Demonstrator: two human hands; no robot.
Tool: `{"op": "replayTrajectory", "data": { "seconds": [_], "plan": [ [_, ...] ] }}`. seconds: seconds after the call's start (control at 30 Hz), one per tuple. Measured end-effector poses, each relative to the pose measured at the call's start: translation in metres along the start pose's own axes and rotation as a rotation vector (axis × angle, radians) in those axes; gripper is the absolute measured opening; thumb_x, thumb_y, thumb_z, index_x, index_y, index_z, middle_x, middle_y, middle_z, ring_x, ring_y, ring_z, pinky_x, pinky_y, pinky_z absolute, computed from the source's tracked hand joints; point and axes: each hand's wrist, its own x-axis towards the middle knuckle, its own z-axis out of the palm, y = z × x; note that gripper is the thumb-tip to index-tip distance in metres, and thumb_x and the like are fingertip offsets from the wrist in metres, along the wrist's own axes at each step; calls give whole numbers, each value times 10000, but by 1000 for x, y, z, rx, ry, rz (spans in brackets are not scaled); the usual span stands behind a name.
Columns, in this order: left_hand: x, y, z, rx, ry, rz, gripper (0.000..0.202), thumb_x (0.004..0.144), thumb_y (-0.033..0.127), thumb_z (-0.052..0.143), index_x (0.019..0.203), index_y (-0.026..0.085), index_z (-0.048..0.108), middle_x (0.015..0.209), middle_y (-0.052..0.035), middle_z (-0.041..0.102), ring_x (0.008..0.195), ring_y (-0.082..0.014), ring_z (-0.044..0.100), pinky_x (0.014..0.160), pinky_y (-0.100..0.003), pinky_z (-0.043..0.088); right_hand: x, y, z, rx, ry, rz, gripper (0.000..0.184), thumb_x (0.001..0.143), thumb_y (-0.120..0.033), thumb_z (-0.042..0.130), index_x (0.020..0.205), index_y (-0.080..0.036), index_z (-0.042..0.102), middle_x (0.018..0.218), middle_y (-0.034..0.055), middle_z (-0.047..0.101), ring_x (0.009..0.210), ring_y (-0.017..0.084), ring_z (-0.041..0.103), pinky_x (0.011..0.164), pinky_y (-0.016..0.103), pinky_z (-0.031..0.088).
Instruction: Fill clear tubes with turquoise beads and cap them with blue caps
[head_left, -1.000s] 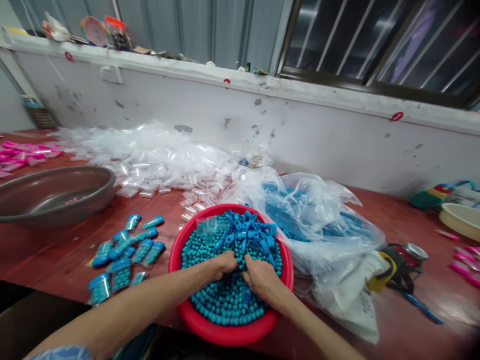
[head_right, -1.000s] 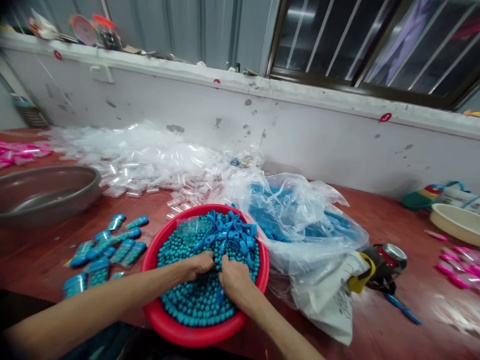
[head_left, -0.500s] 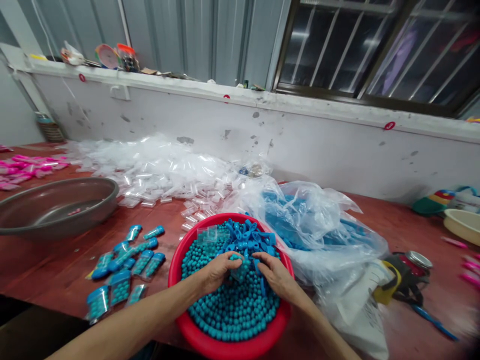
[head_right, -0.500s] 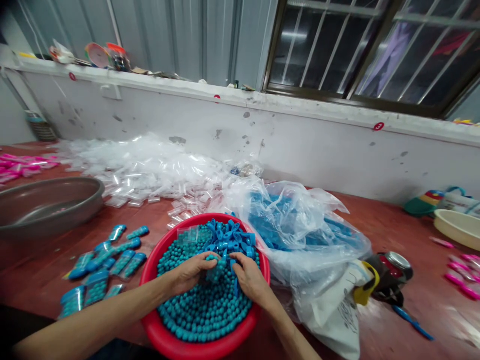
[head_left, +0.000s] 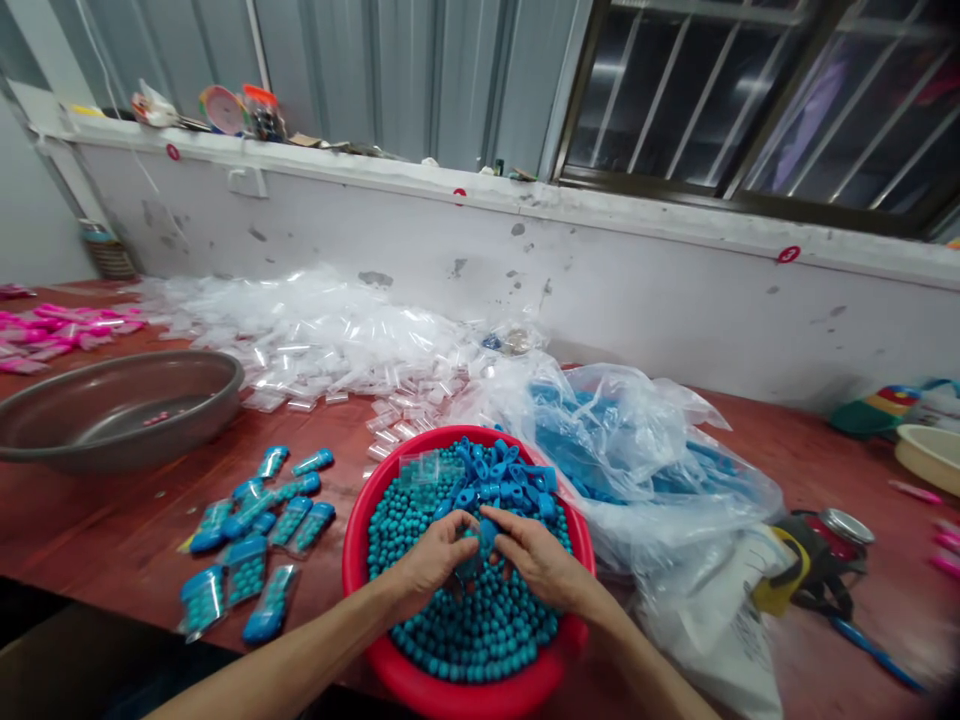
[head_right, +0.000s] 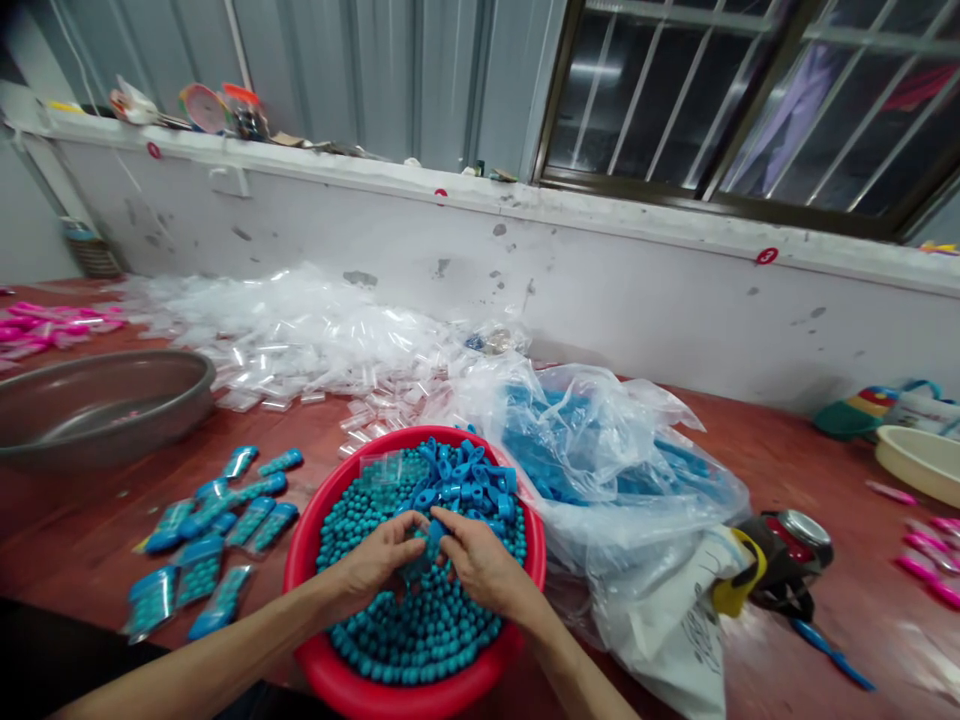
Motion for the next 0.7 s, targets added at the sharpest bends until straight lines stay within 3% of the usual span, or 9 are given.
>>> {"op": "replayTrajectory", "data": {
  "seconds": [0.1, 0.2, 0.3, 0.4, 0.6, 0.7],
  "plan": [
    [-5, 1, 1, 20, -61, 8, 335, 681, 421, 567, 867, 185, 417, 723, 13, 580, 442, -72, 518, 356, -156, 335, 3, 0, -2, 201, -38, 102, 432, 786, -233, 452, 1217, -213, 448, 781, 14, 597, 565, 135, 579, 412, 214, 454],
    [-7, 1, 4, 10, -12, 23, 360, 690, 421, 548, 921, 180, 413, 695, 19, 570, 411, -72, 505, 339, -161, 335, 3, -2, 3, 190, 14, 136, 326, 782, -291, 472, 1084, -200, 553, 769, 12, 589, 519, 128, 561, 367, 202, 416],
    [-6, -1, 7, -32, 103, 51, 458, 677, 414, 551, 1026, 169, 387, 622, 51, 524, 389, -78, 491, 328, -168, 335, -2, -9, 11, -46, 137, 24, 271, 830, -327, 419, 974, -202, 612, 637, -8, 554, 462, 112, 504, 420, 217, 406],
    [-7, -3, 8, -53, 159, 71, 521, 678, 394, 544, 1106, 157, 364, 562, 71, 492, 363, -73, 469, 324, -166, 328, -8, -15, 16, -227, 147, -96, 292, 875, -300, 344, 988, -208, 597, 565, -19, 517, 479, 118, 479, 476, 222, 387],
    [-10, -7, 13, 21, 254, 60, 359, 672, 366, 538, 965, 175, 457, 461, 104, 399, 295, -36, 344, 286, -146, 246, -12, -10, 20, -394, 69, -249, 292, 893, -248, 298, 988, -197, 569, 696, 18, 561, 626, 153, 519, 592, 250, 396],
    [-12, -5, 15, 28, 288, 29, 323, 692, 350, 518, 957, 180, 449, 452, 110, 371, 293, -43, 335, 278, -146, 231, -14, -7, 18, -357, 65, -274, 275, 882, -224, 320, 1017, -208, 558, 807, 36, 579, 729, 166, 533, 684, 273, 404]
  ]
}}
